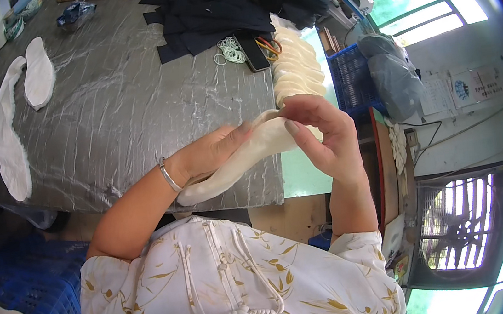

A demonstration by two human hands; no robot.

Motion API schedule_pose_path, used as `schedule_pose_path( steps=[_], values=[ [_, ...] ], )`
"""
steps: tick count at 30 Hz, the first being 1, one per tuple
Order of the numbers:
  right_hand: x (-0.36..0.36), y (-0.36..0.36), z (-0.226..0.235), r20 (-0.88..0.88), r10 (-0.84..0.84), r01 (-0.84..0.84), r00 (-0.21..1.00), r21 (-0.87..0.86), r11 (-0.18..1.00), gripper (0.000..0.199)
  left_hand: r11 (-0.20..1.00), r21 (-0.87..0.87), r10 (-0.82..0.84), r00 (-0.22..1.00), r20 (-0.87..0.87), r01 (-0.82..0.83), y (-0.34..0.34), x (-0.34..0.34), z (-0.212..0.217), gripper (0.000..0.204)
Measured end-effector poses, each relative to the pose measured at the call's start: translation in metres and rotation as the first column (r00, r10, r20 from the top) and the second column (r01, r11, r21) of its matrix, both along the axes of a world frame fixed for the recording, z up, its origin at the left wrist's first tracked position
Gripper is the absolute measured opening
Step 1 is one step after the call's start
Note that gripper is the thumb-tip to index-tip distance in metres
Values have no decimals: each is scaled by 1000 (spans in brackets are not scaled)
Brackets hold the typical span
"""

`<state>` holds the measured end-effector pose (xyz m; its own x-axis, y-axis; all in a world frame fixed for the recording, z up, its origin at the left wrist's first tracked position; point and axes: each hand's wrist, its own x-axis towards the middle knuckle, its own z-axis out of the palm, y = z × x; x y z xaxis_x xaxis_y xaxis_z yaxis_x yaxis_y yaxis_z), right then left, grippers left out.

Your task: The recorder is assembling and trimming shoe insoles by aligning layers and cutting off excess material.

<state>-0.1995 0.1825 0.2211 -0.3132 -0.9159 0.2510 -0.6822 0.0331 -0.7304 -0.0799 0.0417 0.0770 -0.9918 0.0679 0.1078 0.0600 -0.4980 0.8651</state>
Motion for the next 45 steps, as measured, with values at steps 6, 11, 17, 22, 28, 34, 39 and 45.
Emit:
schedule_pose_path(
  steps=[6,11,17,22,28,34,39,45],
  values=[
    [-4,9,3,85,-56,53,995,43,998,26,1000,21,-11,1000,-9,12,0,1,5,72],
    [-10,9,7,93,-58,39,994,193,980,13,1000,-27,-2,999,-43,1,-1,0,0,72],
    [-3,3,2,-154,-36,37,987,8,999,6,1000,6,-25,999,-48,26,0,0,2,71],
    [-1,4,1,-96,-58,62,994,38,997,7,999,-5,-42,995,-85,42,0,1,6,73],
    [-2,3,-1,-39,-82,83,996,19,996,9,999,-37,5,995,-102,-8,1,3,12,75],
    [-10,6,-1,43,-131,132,990,-39,990,8,983,-174,18,969,-246,-63,-7,6,-1,106],
    [-21,16,-1,118,-186,193,975,-51,980,11,880,-309,285,921,-264,-361,-1,33,-17,92],
    [-27,23,-4,201,-240,263,950,-97,960,14,665,-355,579,754,-311,-657,21,45,-45,67]
  ],
)
